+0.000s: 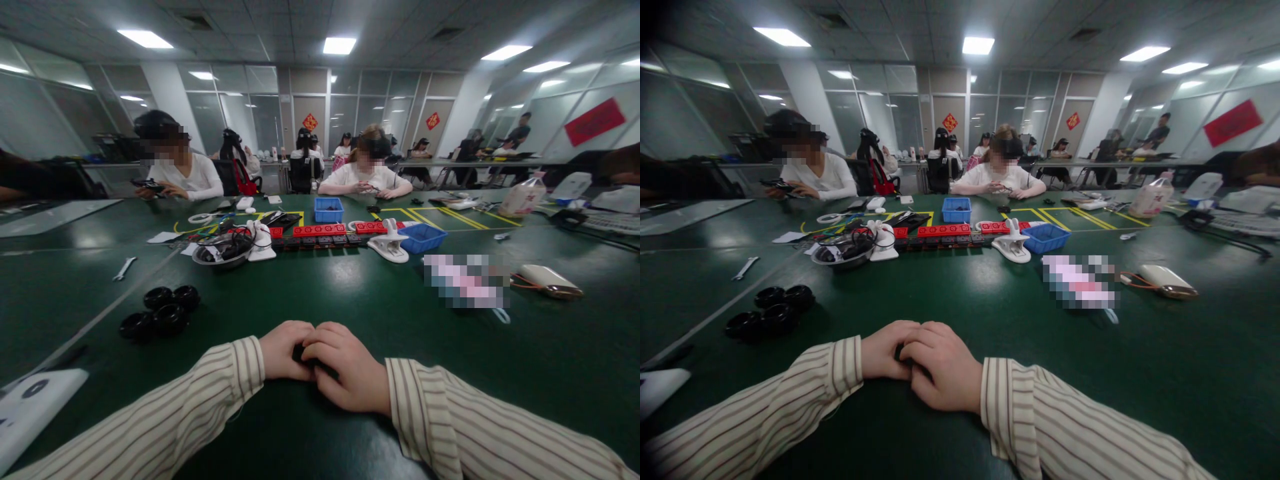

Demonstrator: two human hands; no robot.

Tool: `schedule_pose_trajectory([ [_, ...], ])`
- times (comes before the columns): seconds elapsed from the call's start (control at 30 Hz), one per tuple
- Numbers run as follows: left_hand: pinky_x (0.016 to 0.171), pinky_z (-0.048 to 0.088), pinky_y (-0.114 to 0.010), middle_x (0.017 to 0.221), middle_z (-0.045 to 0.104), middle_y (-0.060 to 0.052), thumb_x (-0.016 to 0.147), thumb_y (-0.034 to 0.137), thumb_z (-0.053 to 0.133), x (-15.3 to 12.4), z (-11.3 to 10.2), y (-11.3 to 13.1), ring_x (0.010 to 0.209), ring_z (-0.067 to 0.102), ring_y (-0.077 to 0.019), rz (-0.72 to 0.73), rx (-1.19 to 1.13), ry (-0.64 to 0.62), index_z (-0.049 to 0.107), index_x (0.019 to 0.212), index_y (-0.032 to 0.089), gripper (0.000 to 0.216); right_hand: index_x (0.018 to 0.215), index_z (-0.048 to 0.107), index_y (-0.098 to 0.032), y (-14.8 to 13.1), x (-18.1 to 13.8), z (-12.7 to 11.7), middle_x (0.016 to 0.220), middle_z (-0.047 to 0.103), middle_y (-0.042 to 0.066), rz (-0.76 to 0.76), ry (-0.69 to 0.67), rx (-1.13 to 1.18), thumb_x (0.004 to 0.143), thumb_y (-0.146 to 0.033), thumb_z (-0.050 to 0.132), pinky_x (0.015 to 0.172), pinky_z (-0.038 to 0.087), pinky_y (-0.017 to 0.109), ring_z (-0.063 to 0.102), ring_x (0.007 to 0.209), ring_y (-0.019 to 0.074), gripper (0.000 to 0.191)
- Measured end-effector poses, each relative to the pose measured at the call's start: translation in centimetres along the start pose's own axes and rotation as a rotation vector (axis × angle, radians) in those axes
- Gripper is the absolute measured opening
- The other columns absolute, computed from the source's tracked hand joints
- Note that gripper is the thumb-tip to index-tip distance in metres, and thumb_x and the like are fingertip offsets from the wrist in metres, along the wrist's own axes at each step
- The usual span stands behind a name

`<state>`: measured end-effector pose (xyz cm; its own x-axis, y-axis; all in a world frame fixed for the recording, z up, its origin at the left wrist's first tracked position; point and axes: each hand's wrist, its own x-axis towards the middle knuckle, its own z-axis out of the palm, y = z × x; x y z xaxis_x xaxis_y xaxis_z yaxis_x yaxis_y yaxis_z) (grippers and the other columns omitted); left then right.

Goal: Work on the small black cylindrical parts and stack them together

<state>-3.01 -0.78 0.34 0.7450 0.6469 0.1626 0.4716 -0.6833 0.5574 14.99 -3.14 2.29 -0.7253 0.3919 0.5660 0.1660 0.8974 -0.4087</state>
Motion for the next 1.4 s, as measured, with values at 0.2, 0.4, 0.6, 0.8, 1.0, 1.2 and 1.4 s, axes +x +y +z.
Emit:
schedule_pose_trajectory([
  [0.2,0.075,0.043,-0.031,0.091,0.059,-0.001,0.055,0.047,0.073,0.2,-0.2,0.9,0.082,0.056,-0.0211,-0.066,0.02,-0.001,0.058,0.095,0.018,0.052,0.1,0.051,-0.016,-0.5,-0.1,0.3,0.101,0.053,0.008,0.188,0.038,-0.044,0.075,-0.019,0.051,0.084,0.039,0.037,0.046,0.093,0.0204,0.025],
  [0.4,0.073,0.043,-0.03,0.082,0.058,-0.001,0.059,0.036,0.071,0.2,0.3,1.2,0.078,0.055,-0.0203,-0.134,0.14,0.025,0.057,0.085,0.017,0.035,0.093,0.053,-0.016,-0.5,0.0,0.3,0.093,0.054,0.006,0.272,-0.032,-0.107,0.076,-0.023,0.055,0.079,0.039,0.035,0.046,0.087,0.0194,0.018],
  [0.6,0.069,0.04,-0.028,0.073,0.054,0.001,0.057,0.026,0.067,0.2,0.3,0.7,0.071,0.053,-0.018,-0.109,0.116,0.015,0.055,0.075,0.017,0.023,0.091,0.054,-0.016,-0.2,0.0,0.2,0.092,0.059,0.006,0.125,-0.022,-0.047,0.073,-0.013,0.046,0.078,0.04,0.034,0.047,0.085,0.0182,0.02],
  [0.8,0.069,0.04,-0.027,0.072,0.053,0.002,0.054,0.025,0.067,0.1,0.4,0.2,0.07,0.052,-0.0171,-0.08,0.1,0.001,0.053,0.068,0.017,0.021,0.086,0.056,-0.018,0.1,-0.1,0.1,0.093,0.062,0.004,0.005,-0.026,-0.01,0.07,-0.009,0.042,0.085,0.038,0.036,0.05,0.092,0.0183,0.023],
  [1.0,0.076,0.042,-0.03,0.085,0.058,0.0,0.059,0.033,0.069,0.1,0.1,0.5,0.08,0.055,-0.02,-0.09,0.082,-0.018,0.058,0.084,0.018,0.031,0.096,0.054,-0.018,0.0,-0.1,0.1,0.102,0.059,0.005,0.021,0.003,0.012,0.072,-0.013,0.045,0.089,0.037,0.037,0.048,0.098,0.0192,0.025],
  [1.2,0.076,0.043,-0.03,0.09,0.061,-0.002,0.061,0.038,0.07,0.2,0.0,1.0,0.082,0.056,-0.0212,-0.1,0.067,-0.001,0.058,0.092,0.018,0.039,0.099,0.052,-0.015,-0.3,-0.1,0.2,0.098,0.054,0.009,0.191,0.045,-0.067,0.077,-0.023,0.052,0.082,0.039,0.038,0.046,0.091,0.021,0.023],
  [1.4,0.074,0.042,-0.03,0.085,0.06,-0.001,0.06,0.028,0.067,0.3,0.5,0.8,0.079,0.055,-0.0213,-0.155,0.11,0.005,0.058,0.084,0.018,0.028,0.091,0.053,-0.016,-0.4,0.0,0.3,0.092,0.053,0.007,0.23,0.003,-0.107,0.078,-0.02,0.05,0.078,0.04,0.036,0.045,0.087,0.0194,0.013],
])
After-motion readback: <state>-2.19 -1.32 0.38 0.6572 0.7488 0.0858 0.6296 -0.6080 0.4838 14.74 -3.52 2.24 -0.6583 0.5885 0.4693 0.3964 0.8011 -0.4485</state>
